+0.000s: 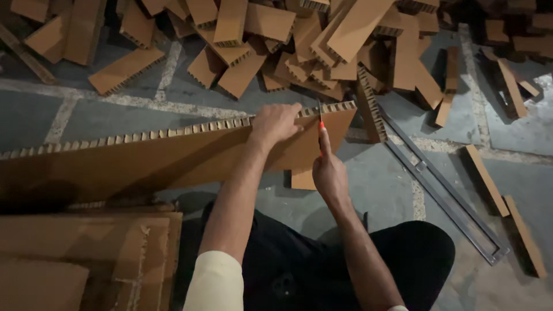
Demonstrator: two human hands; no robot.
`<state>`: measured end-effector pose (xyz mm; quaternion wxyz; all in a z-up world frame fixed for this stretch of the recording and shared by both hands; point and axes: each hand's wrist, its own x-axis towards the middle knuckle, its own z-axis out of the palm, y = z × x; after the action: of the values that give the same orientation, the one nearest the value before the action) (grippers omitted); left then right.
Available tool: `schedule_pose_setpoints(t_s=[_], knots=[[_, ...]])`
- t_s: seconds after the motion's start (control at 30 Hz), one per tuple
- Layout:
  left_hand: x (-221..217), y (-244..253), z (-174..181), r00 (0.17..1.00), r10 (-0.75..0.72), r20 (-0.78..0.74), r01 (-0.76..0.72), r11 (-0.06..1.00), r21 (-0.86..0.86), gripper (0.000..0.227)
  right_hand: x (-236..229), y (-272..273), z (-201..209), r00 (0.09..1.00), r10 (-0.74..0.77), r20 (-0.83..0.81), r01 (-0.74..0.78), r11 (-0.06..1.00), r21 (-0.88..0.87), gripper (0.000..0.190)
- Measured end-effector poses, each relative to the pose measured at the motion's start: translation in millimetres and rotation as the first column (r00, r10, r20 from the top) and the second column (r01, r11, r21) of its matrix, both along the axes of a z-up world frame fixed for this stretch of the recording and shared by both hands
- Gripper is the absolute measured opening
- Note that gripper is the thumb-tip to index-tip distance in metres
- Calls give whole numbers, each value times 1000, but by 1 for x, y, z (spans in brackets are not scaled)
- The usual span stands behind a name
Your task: The person sits on a tiled floor and uses a red utility knife to cut a large corrugated cardboard sheet into smaller rectangular strips. They repeatedly score the cardboard, snap off the cut sections, and toss them onto a growing pile. A metal square tool is visible nearby but not used during the cutting.
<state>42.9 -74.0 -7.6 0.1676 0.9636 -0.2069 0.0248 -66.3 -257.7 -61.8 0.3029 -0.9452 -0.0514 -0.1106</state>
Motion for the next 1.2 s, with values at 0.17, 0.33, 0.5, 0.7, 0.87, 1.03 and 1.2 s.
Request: schedule_pose_setpoints(t_s=[0.17,0.33,0.5,0.7,0.87,1.03,1.2], knots=[[6,-1,-6,1000,8,6,-8,1000,-15,45,-4,-10,-55,981,-21,-192,22,1000,4,89],[8,-3,-11,1000,-9,-18,9,1000,-7,47,-44,-25,-152,851,-61,-522,-46,981,-189,95],[8,0,-22,999,-27,29,28,999,-17,47,-50,-46,-216,864,-30,-502,-73,980,-184,95],[-2,-2,-14,999,-15,36,16,999,-45,46,-45,-55,-230,854,15,-521,-117,980,-164,96],[-12,-7,-12,996,-4,-86,7,999,35,48,-15,-102,-206,747,193,-636,167,872,461,57],[-17,29,-16,996,-84,20,85,996,-41,62,-35,-127,-131,854,-154,-497,437,731,524,82],[-30,74,11,960,133,-247,-103,986,131,44,-71,-111,-67,911,-206,-357,365,805,468,83]])
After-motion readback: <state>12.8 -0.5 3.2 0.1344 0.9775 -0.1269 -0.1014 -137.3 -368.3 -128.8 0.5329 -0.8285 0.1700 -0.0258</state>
